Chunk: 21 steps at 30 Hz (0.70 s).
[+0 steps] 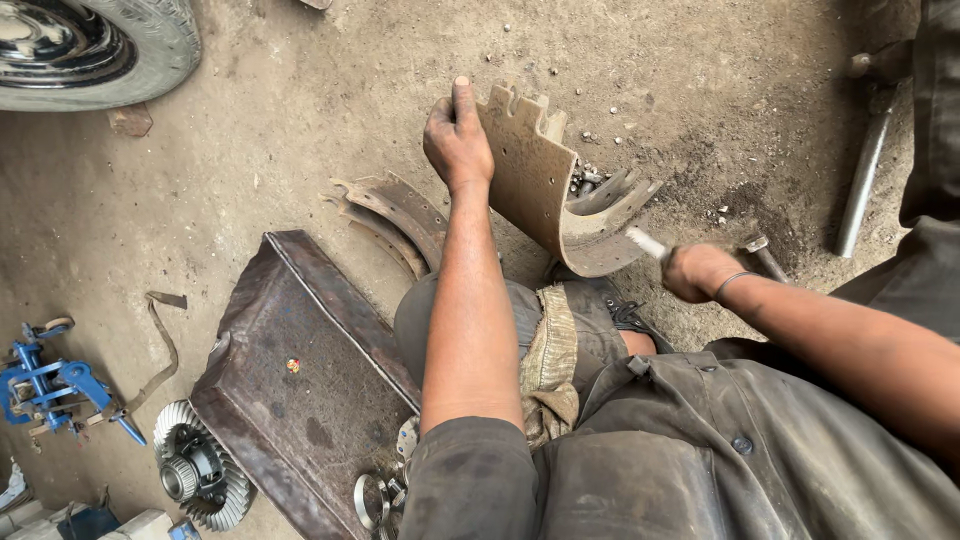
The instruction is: The person scrapes rust and debris off curved brake shoes using a metal scraper. They handle several brake shoes one at a time, turning them over to clean different surfaces and edges.
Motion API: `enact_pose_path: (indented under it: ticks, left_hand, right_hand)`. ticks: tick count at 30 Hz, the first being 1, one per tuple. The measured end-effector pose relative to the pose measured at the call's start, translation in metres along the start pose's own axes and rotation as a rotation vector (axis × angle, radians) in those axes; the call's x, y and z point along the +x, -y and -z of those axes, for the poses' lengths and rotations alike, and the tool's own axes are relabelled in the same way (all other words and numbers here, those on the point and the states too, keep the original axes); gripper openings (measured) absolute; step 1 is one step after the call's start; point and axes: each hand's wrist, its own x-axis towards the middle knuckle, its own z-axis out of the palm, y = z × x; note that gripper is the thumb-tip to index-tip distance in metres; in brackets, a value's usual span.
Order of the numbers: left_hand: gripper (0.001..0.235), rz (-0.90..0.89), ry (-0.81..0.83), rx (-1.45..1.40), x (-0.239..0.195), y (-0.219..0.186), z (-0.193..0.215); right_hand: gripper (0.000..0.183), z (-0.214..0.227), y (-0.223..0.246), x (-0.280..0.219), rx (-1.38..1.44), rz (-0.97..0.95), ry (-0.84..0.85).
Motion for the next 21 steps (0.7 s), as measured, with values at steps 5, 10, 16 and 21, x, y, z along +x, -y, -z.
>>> enact_pose_path:
  ticks: [5, 10, 16, 21]
  left_hand:
    - [0.062, 0.032, 0.017, -0.007, 0.000, -0.001, 0.000]
    - [0.059, -0.073, -0.042, -0.031, 0.001, -0.003, 0.001]
    - [0.061, -0.016, -0.010, -0.042, -0.001, -0.001, 0.005]
    - [0.061, 0.012, -0.013, -0.046, -0.001, 0.004, -0.002]
  right_hand:
    - [0.058, -0.007, -0.007, 0.006, 0.074, 0.058, -0.111]
    - [0.048, -0.019, 0.001, 0.006, 0.000, 0.209, -0.150]
    - [0.044, -0.016, 0.028, -0.026, 0.134, 0.121, -0.029]
    - [0.045, 0.002, 0.047, -0.063, 0.501, 0.215, 0.044]
